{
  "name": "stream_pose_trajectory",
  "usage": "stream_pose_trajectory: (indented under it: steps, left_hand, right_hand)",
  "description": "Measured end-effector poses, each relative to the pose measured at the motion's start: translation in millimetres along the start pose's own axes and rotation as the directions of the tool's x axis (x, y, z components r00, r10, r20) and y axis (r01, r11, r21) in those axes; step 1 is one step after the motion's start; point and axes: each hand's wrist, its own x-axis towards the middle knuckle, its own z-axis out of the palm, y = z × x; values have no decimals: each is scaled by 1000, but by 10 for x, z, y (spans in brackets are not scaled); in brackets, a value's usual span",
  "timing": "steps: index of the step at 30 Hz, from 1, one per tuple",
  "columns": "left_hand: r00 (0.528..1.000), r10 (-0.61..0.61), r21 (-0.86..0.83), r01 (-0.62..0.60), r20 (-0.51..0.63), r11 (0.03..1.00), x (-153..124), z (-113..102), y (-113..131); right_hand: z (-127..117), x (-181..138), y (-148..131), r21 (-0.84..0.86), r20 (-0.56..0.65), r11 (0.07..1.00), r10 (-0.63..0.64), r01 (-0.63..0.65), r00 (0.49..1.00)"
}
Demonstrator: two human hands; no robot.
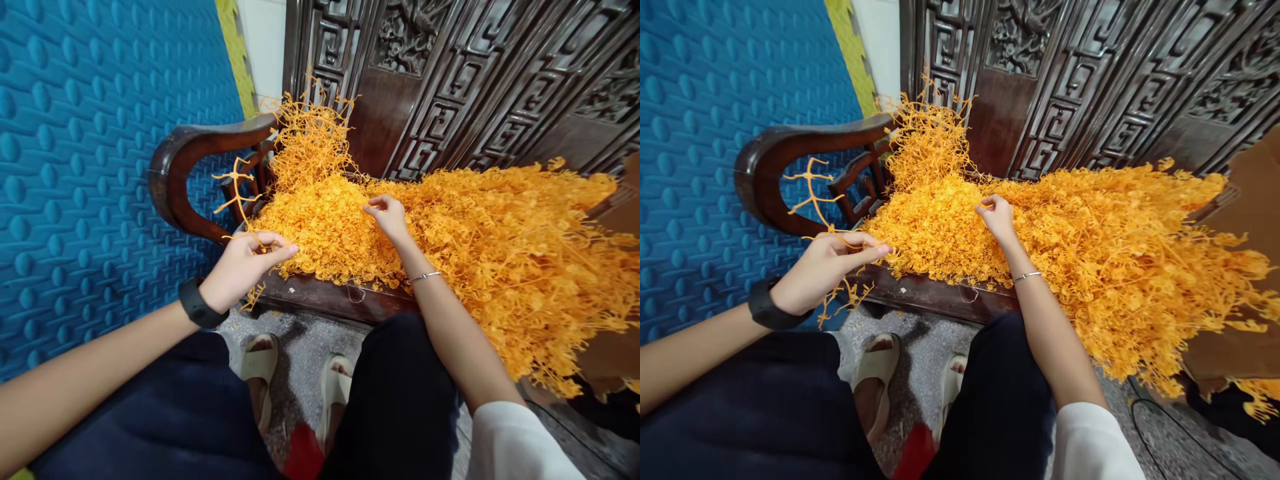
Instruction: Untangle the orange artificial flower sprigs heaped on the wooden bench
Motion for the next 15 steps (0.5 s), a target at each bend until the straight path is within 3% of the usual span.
stream_pose_trajectory:
  steps: [4,7,9,10,12,15]
  left_hand:
    - [999,-47,-107,46,-5,993,-3,21,22]
    - [999,-37,-146,32,-28,989,2,29,37]
    - [999,-25,-145,20,-29,989,11,23,44]
    - [1000,-19,-149,15,-21,989,17,18,45]
    - [1000,-14,-175,13,-7,984,30,5,43]
    - [1000,-24,-242,20,-15,970,43,-5,25]
  right_hand:
    - [-24,-131,-213,8,28,995,-101,101,995]
    - [70,-408,-521,128,255,983,-163,134,953]
    - [194,-686,-748,205,469,974,-185,97,863]
    - [266,-835,-851,274,596,961,-193,29,779]
    - [405,-1108,-1018,375,671,924,-217,-72,708]
    - [545,-1366,-1141,413,639,901,-183,-132,747]
